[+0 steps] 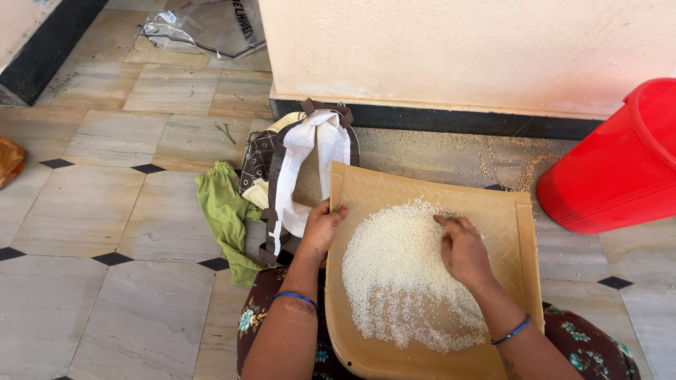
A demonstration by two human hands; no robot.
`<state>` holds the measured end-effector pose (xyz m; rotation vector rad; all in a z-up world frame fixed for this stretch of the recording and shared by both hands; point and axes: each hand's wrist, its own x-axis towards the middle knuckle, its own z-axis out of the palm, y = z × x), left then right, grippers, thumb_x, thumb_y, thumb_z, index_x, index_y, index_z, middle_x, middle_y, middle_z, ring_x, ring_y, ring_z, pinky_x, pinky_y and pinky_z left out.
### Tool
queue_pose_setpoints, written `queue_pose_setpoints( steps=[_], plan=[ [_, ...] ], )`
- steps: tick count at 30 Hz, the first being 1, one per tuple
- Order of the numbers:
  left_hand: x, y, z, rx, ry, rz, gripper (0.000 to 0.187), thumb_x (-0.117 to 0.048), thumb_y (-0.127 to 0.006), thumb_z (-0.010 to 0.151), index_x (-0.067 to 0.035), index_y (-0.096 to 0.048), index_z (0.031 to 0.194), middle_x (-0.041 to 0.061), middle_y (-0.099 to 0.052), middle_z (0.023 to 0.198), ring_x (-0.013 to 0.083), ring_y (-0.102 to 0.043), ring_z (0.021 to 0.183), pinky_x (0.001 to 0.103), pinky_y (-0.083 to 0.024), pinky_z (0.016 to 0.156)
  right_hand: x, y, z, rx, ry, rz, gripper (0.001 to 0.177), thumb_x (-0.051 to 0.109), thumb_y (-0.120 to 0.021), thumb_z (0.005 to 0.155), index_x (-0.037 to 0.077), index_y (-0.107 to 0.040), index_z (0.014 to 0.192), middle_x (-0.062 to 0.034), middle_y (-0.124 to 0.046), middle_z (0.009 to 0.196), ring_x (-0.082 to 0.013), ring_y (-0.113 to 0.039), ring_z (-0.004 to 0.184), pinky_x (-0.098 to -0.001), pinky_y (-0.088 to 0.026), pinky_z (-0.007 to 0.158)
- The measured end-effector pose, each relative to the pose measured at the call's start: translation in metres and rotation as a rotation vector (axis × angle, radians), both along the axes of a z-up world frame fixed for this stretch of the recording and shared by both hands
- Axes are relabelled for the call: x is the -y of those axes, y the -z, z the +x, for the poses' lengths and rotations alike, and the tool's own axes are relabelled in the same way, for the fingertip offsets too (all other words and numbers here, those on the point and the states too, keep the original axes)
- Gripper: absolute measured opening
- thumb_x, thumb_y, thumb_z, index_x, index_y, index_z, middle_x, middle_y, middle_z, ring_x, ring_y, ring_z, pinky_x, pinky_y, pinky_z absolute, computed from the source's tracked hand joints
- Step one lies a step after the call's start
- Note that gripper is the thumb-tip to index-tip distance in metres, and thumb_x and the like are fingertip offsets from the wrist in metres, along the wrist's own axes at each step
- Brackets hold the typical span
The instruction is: The person scoops rice from a cloth bag into a shallow tray, sifts through it by hand to remove debris, and winnows the rice by shaking the tray. The cleaned rice is then poured into a red bucket.
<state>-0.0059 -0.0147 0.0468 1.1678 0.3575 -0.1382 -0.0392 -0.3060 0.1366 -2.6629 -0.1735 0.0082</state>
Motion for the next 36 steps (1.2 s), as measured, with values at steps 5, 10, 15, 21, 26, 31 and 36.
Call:
queue_pose_setpoints(
  steps=[5, 10, 15, 21, 26, 31, 36],
  plan=[
    [0.000, 0.010, 0.006, 0.050, 0.004, -0.011, 0.028, -0.012, -0.067, 0.092, 0.000, -0.071, 0.116, 0.008, -0.073, 0.097, 0.0168, -0.066, 0.083, 0.032, -0.053, 0.076, -0.050, -0.016, -0.012, -0.313, -0.058, -0.193, 0.052, 0.040, -0.059, 0.099, 0.024, -0.049, 0.148, -0.0058, -0.044, 0.152, -0.0231, -0.064, 0.116, -0.0422, -0.049, 0.109],
    [-0.001, -0.008, -0.002, 0.042, 0.008, -0.011, 0.030, -0.012, -0.069, 0.092, 0.002, -0.071, 0.118, 0.012, -0.074, 0.101, 0.0205, -0.067, 0.086, 0.034, -0.054, 0.077, -0.054, -0.006, -0.033, -0.161, -0.526, -0.242, 0.040, 0.042, -0.062, 0.098, 0.028, -0.062, 0.135, -0.0028, -0.055, 0.144, -0.0214, -0.056, 0.130, -0.0382, -0.049, 0.110],
    [0.000, -0.035, -0.015, -0.033, 0.089, -0.048, 0.042, -0.013, -0.068, 0.089, -0.007, -0.063, 0.130, 0.011, -0.073, 0.111, 0.0222, -0.070, 0.096, 0.037, -0.056, 0.083, 0.009, -0.019, -0.025, -0.072, -0.140, -0.041, 0.046, 0.038, -0.070, 0.089, 0.022, -0.066, 0.132, -0.0021, -0.061, 0.145, -0.0225, -0.067, 0.113, -0.0356, -0.054, 0.102],
    [-0.004, -0.001, 0.000, 0.004, -0.004, -0.100, 0.040, -0.021, -0.067, 0.092, -0.005, -0.067, 0.129, 0.010, -0.073, 0.107, 0.0207, -0.068, 0.093, 0.035, -0.055, 0.080, 0.165, -0.005, 0.005, 0.267, 0.461, 0.185, 0.055, 0.042, -0.067, 0.091, 0.007, -0.063, 0.133, -0.0181, -0.063, 0.136, -0.0314, -0.062, 0.116, -0.0423, -0.051, 0.096],
    [-0.029, 0.012, 0.007, 0.043, -0.117, -0.076, 0.040, -0.030, -0.067, 0.096, -0.002, -0.068, 0.124, 0.011, -0.073, 0.102, 0.0208, -0.068, 0.088, 0.033, -0.054, 0.076, 0.182, 0.054, 0.031, -0.358, 0.469, 0.820, 0.064, 0.052, -0.061, 0.094, 0.006, -0.062, 0.140, -0.0176, -0.069, 0.134, -0.0291, -0.063, 0.118, -0.0432, -0.050, 0.098],
    [-0.014, -0.003, -0.018, -0.019, -0.074, -0.234, 0.055, -0.043, -0.064, 0.093, -0.003, -0.058, 0.131, 0.011, -0.069, 0.112, 0.0239, -0.067, 0.097, 0.040, -0.058, 0.081, 0.165, 0.026, 0.055, -0.364, 0.593, 0.735, 0.072, 0.050, -0.064, 0.096, 0.002, -0.046, 0.147, -0.0238, -0.060, 0.140, -0.0330, -0.059, 0.127, -0.0532, -0.054, 0.097],
    [-0.013, -0.009, -0.020, 0.116, 0.094, -0.387, 0.073, -0.056, -0.058, 0.093, -0.001, -0.055, 0.140, 0.021, -0.066, 0.130, 0.0354, -0.062, 0.117, 0.047, -0.050, 0.100, 0.152, 0.047, 0.067, -0.503, 0.551, 0.791, 0.071, 0.051, -0.063, 0.098, -0.001, -0.052, 0.145, -0.0237, -0.063, 0.138, -0.0348, -0.063, 0.123, -0.0488, -0.055, 0.094]
  ],
)
